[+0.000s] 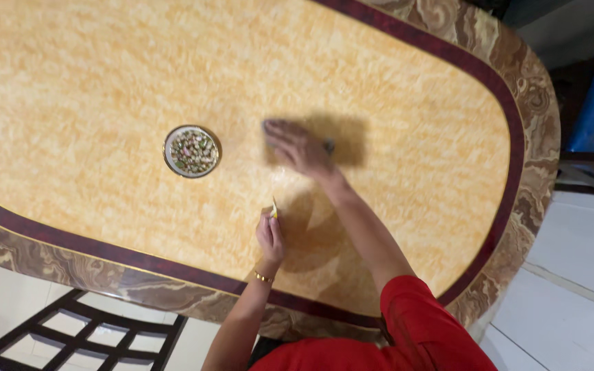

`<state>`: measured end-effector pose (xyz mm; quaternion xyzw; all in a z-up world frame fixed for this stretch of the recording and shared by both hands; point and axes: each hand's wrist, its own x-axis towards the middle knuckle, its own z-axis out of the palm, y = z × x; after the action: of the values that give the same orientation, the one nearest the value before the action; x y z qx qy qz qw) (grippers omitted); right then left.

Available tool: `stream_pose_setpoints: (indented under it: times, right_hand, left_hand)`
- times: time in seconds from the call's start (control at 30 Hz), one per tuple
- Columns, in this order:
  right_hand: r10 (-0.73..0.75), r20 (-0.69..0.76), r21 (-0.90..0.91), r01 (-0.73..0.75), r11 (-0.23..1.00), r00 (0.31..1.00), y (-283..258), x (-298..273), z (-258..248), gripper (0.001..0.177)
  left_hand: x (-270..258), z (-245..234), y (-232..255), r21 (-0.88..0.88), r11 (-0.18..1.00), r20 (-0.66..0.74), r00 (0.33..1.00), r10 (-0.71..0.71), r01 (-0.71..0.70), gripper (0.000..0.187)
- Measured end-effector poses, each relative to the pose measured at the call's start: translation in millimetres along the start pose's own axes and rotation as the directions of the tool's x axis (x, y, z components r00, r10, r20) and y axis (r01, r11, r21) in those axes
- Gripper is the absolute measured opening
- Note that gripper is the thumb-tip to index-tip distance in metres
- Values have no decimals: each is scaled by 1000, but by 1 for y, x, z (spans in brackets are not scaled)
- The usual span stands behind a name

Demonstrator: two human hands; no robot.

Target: The person washes a cloth in a sink using liquid from a bottle, then wipes the surface of a dining table repeatedly with the damp cloth before returning to the sink.

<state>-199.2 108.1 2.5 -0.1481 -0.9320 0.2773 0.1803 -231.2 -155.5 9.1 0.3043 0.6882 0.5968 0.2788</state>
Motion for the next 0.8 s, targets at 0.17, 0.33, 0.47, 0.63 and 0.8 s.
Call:
stream_pose_setpoints:
  times: [0.17, 0.33, 0.47, 0.63, 0.8]
  right_hand:
    - [222, -57, -346, -228, 910, 973, -65, -44, 9, 49]
    - [452, -252, -437, -517, 736, 856, -21, -11, -19, 59]
    - [469, -375, -316, -586, 746, 800, 9, 27, -17, 52]
    - [299, -347, -241, -393, 888, 889, -21, 22, 15, 49]
    - [376, -452, -168, -492, 854, 809, -53, -50, 17, 36]
  left_hand:
    - [5, 0, 4, 42, 997, 4, 998, -70, 69, 21]
    - [3, 3, -9, 115, 993, 18, 1000, 8, -10, 19]
    - [4, 4, -7, 107, 994, 17, 1000, -7, 6, 18]
    - [4, 3, -11, 93, 996, 14, 1000, -12, 10, 18]
    - [3, 3, -14, 140, 990, -10, 1000, 14, -12, 19]
